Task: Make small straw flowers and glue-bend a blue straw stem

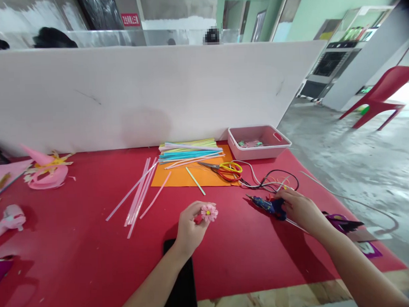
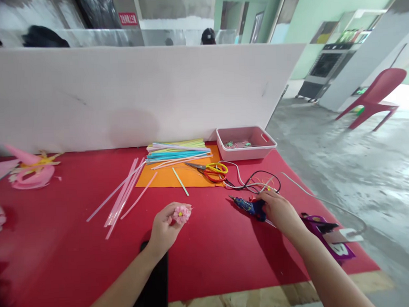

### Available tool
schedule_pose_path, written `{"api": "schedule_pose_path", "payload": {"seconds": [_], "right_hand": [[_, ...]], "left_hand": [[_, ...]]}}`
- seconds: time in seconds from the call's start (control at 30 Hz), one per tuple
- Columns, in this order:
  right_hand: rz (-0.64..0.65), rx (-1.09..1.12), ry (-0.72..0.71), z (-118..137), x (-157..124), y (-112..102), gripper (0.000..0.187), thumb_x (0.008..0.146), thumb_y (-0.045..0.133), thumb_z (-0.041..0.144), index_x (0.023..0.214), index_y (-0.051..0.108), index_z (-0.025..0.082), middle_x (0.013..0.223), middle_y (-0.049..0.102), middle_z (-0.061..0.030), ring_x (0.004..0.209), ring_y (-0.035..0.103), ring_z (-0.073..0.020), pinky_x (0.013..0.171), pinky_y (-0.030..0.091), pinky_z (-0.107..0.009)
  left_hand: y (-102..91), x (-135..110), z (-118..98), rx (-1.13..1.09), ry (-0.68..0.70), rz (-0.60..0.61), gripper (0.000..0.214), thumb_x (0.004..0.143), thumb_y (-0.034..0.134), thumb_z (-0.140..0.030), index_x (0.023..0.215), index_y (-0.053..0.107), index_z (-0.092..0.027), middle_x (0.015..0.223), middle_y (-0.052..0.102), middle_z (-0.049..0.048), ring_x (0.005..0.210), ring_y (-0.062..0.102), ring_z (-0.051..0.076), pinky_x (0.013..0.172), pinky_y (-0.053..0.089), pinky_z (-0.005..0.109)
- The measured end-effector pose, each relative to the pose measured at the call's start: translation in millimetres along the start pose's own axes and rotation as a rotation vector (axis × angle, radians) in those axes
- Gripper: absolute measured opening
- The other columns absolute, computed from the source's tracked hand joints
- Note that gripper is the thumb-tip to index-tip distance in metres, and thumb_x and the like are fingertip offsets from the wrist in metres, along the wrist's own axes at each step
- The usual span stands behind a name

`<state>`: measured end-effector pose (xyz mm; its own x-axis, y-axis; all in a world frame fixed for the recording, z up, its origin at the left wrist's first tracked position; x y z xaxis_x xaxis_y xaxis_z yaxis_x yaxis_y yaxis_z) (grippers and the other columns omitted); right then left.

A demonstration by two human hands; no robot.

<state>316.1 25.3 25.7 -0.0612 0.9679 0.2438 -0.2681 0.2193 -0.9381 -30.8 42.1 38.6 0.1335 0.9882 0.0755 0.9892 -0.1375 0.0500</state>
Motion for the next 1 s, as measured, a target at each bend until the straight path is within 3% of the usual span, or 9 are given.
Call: {"api": "schedule_pose_path", "payload": {"seconds": [0.07,0.17,0.3,0.4,0.53,0.67,0.77,0.8,1.0], "right_hand": [[0.016,0.003,-0.016,23.5,3.0,-6.4,0.037,0.074,0.047,0.005,0.091,0.075,0.020,0.098,0.077,-0.0121,0.089,0.074,-0.0253,0.081,0.060,-0.037],[0.008,0.074,-0.080,86.9,7.6,-14.9,0.030,0.090,0.050,0.018,0.111,0.071,0.020,0.116,0.074,-0.0120,0.101,0.073,-0.0252,0.086,0.060,-0.038],[0.008,0.178,-0.199,167.0,16.6,-11.3,0.019,0.092,0.056,0.021,0.107,0.068,0.017,0.104,0.076,-0.0124,0.093,0.074,-0.0270,0.081,0.061,-0.040],[0.055,0.172,-0.233,190.5,22.5,2.4,0.014,0.090,0.059,0.013,0.092,0.069,0.022,0.087,0.078,-0.0088,0.081,0.074,-0.0251,0.071,0.059,-0.034],[0.112,0.149,-0.194,187.3,33.4,15.0,0.022,0.092,0.053,0.008,0.085,0.069,0.021,0.082,0.077,-0.0060,0.077,0.073,-0.0217,0.068,0.056,-0.030],[0.157,0.086,-0.097,159.7,70.1,18.1,0.021,0.096,0.050,0.012,0.095,0.071,0.017,0.093,0.076,-0.0071,0.089,0.072,-0.0193,0.079,0.055,-0.029],[0.188,-0.014,0.014,126.3,112.9,23.9,0.019,0.099,0.054,0.025,0.108,0.067,0.015,0.106,0.071,-0.0083,0.096,0.069,-0.0194,0.085,0.057,-0.036],[0.202,-0.050,0.043,115.5,126.9,27.2,0.027,0.097,0.060,0.034,0.116,0.064,0.015,0.115,0.068,-0.0078,0.099,0.067,-0.0192,0.086,0.058,-0.040],[0.229,-0.235,0.137,83.7,179.8,46.2,0.036,0.095,0.062,0.036,0.125,0.059,0.015,0.127,0.062,-0.0112,0.109,0.064,-0.0227,0.091,0.056,-0.044]], "left_hand": [[1.5,1.3,2.7,-0.018,-0.032,-0.034,0.013,0.069,0.082,-0.023,0.081,0.079,-0.021,0.090,0.079,0.0095,0.089,0.072,0.026,0.089,0.057,0.038],[9.5,5.2,9.8,-0.083,-0.092,-0.077,0.019,0.068,0.084,-0.027,0.084,0.077,-0.019,0.087,0.079,0.0082,0.084,0.073,0.024,0.084,0.058,0.035],[20.6,10.9,13.8,-0.189,-0.180,-0.101,0.031,0.067,0.086,-0.036,0.087,0.074,-0.016,0.085,0.078,0.0071,0.080,0.072,0.020,0.079,0.058,0.031],[21.7,14.0,14.0,-0.256,-0.241,-0.117,0.038,0.063,0.088,-0.040,0.086,0.071,-0.015,0.083,0.076,0.0068,0.079,0.072,0.019,0.076,0.059,0.031],[17.2,17.6,18.0,-0.306,-0.286,-0.151,0.043,0.061,0.089,-0.039,0.090,0.068,-0.015,0.091,0.076,0.0078,0.085,0.072,0.019,0.076,0.059,0.030],[12.3,19.6,28.1,-0.322,-0.291,-0.206,0.049,0.065,0.088,-0.039,0.103,0.065,-0.019,0.109,0.073,0.0083,0.085,0.070,0.016,0.074,0.057,0.028],[9.9,18.5,36.4,-0.320,-0.316,-0.200,0.041,0.069,0.084,-0.041,0.096,0.066,-0.016,0.096,0.073,0.0072,0.074,0.068,0.013,0.070,0.056,0.027],[9.2,18.0,38.5,-0.317,-0.323,-0.191,0.039,0.070,0.084,-0.041,0.094,0.066,-0.016,0.091,0.073,0.0066,0.072,0.067,0.013,0.070,0.056,0.026],[4.9,16.8,43.5,-0.273,-0.346,-0.164,0.041,0.065,0.083,-0.046,0.087,0.067,-0.015,0.080,0.073,0.0060,0.070,0.067,0.015,0.065,0.054,0.026]]}}
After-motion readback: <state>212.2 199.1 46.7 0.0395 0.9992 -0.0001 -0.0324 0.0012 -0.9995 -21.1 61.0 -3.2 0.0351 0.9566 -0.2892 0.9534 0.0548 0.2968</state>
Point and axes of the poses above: each hand's wrist, its own x-axis towards the middle knuckle, its own y-axis out of the palm, z = x × y, the point moved 3 cm from there along x, towards the middle knuckle
